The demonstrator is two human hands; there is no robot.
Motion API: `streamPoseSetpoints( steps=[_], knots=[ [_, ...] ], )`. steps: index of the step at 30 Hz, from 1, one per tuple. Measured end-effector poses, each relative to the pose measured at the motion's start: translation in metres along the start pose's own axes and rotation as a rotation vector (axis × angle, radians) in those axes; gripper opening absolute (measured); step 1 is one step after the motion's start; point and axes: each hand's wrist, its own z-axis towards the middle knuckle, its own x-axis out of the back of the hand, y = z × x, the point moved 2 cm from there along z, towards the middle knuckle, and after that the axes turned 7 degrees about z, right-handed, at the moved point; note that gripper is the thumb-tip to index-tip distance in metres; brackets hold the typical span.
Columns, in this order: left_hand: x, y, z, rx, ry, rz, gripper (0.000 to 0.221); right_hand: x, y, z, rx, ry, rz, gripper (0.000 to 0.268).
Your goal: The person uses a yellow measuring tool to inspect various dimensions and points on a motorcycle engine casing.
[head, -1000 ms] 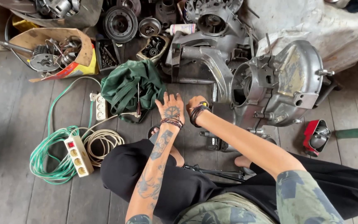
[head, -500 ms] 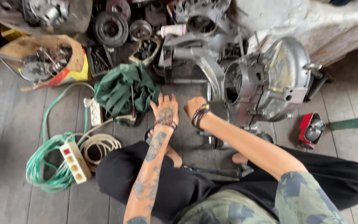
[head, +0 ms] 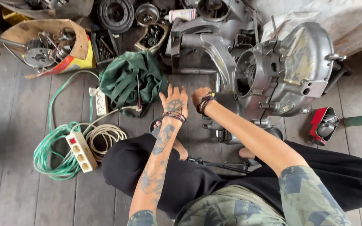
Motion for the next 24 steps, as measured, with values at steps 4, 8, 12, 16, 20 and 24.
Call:
streamPoseSetpoints(
  steps=[4, 8, 12, 16, 20, 24],
  knots=[
    [0.007, -0.002, -0.003, 0.019, -0.014, -0.012, 0.048, 0.031, 0.012, -0.008, -0.062, -0.090, 0.052, 0.025],
    [0.001, -0.002, -0.002, -0.001, -0.011, 0.009, 0.048, 0.060, 0.020, -0.035, 0.040, -0.031, 0.108, 0.028],
    [-0.007, -0.003, 0.005, -0.021, -0.052, -0.009, 0.053, 0.046, 0.026, -0.028, 0.083, 0.002, 0.161, 0.025],
    [-0.002, -0.006, 0.000, 0.003, -0.047, -0.016, 0.054, 0.093, 0.038, -0.074, 0.065, -0.027, 0.173, 0.025],
    [0.009, -0.002, -0.005, -0.022, -0.053, -0.007, 0.052, 0.081, 0.059, -0.112, 0.021, 0.005, 0.225, 0.022],
    [0.017, 0.003, -0.004, -0.013, -0.083, -0.012, 0.052, 0.030, 0.080, -0.149, -0.058, 0.071, 0.299, 0.031]
  ],
)
